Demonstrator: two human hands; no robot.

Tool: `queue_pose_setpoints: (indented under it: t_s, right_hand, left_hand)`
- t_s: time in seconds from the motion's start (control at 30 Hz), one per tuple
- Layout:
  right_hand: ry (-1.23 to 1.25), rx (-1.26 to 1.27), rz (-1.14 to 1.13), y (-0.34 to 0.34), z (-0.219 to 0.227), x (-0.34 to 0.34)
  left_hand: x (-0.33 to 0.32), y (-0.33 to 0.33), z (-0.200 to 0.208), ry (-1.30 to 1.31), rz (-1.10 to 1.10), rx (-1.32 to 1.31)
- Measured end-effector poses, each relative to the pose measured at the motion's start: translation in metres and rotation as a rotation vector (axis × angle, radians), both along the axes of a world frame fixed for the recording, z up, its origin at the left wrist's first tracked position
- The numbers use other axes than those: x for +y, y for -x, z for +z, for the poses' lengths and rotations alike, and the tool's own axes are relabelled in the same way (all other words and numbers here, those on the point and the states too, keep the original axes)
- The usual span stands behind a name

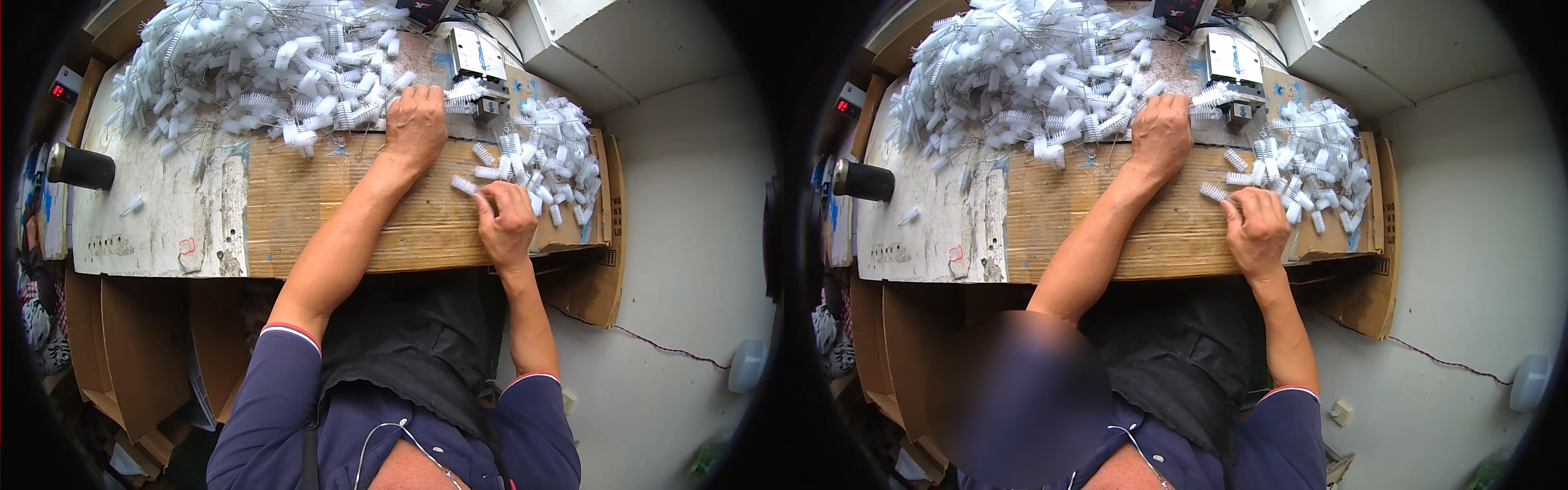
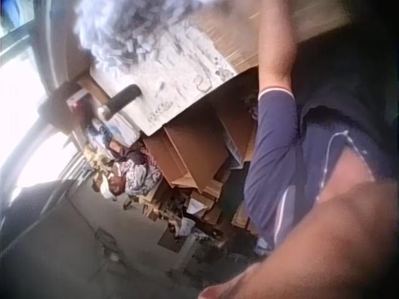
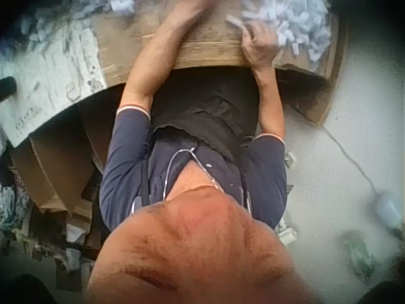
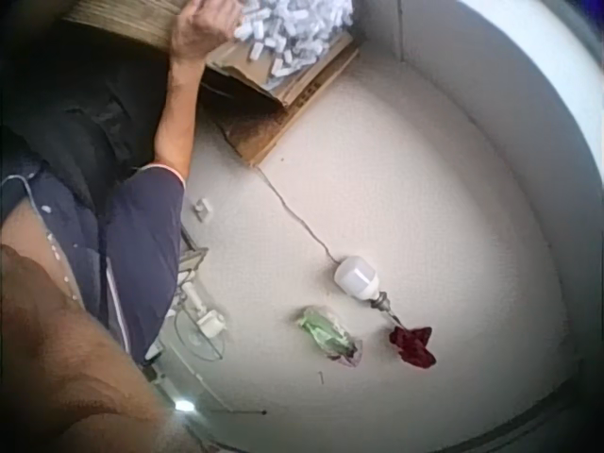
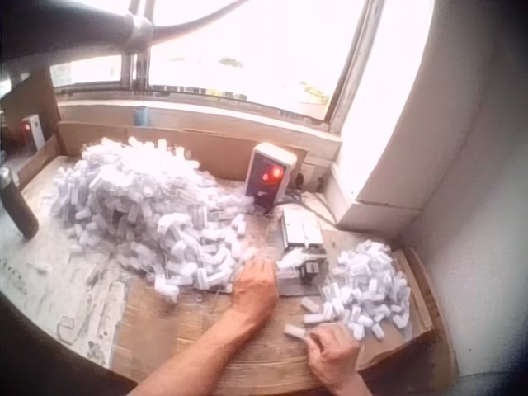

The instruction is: Manually assemble and test white plastic components using a workbench-mounted fixture in a manufacturing environment.

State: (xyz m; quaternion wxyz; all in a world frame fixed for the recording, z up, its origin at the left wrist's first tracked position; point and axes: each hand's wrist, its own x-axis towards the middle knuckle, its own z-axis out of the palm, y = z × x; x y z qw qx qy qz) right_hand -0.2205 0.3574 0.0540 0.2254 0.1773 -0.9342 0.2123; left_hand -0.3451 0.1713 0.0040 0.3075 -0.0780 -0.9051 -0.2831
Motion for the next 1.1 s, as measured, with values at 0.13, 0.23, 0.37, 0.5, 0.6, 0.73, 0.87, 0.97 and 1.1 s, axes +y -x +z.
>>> queue_pose_setpoints:
  t_s: [0.13, 0.23, 0.37, 0.5, 0.6, 0.73, 0.87, 0.97, 1.1]
  right_hand:
    - [-0.177, 0.000, 0.044, 0.001, -0.005, -0.001]
    - [-0.115, -0.055, 0.026, 0.007, -0.005, -0.005]
    - [-0.009, -0.055, -0.103, 0.035, 0.004, -0.015]
    - [-0.030, -0.093, -0.180, 0.077, 0.006, -0.028]
    - [-0.032, -0.109, -0.247, 0.103, 0.001, -0.032]
    - [-0.061, -0.064, -0.288, 0.118, -0.010, -0.036]
    - [-0.037, -0.080, -0.313, 0.121, -0.016, -0.039]
    - [-0.010, -0.046, -0.318, 0.120, -0.020, -0.040]
    - [0.045, -0.043, -0.330, 0.119, -0.021, -0.042]
  left_hand:
    - [-0.001, 0.000, 0.002, -0.084, -0.022, 0.003]
    - [-0.001, -0.001, 0.004, -0.200, 0.007, -0.026]
    - [-0.003, 0.000, 0.009, -0.311, 0.066, 0.028]
    - [-0.004, 0.003, 0.007, -0.297, 0.056, 0.029]
    - [-0.002, 0.003, 0.005, -0.304, 0.049, 0.043]
    - [-0.002, 0.005, 0.003, -0.323, 0.037, 0.043]
    - [-0.002, 0.005, 0.002, -0.351, 0.030, 0.003]
    - [-0.001, 0.004, 0.003, -0.344, 0.042, 0.002]
    - [-0.002, 0.002, 0.005, -0.357, 0.054, 0.035]
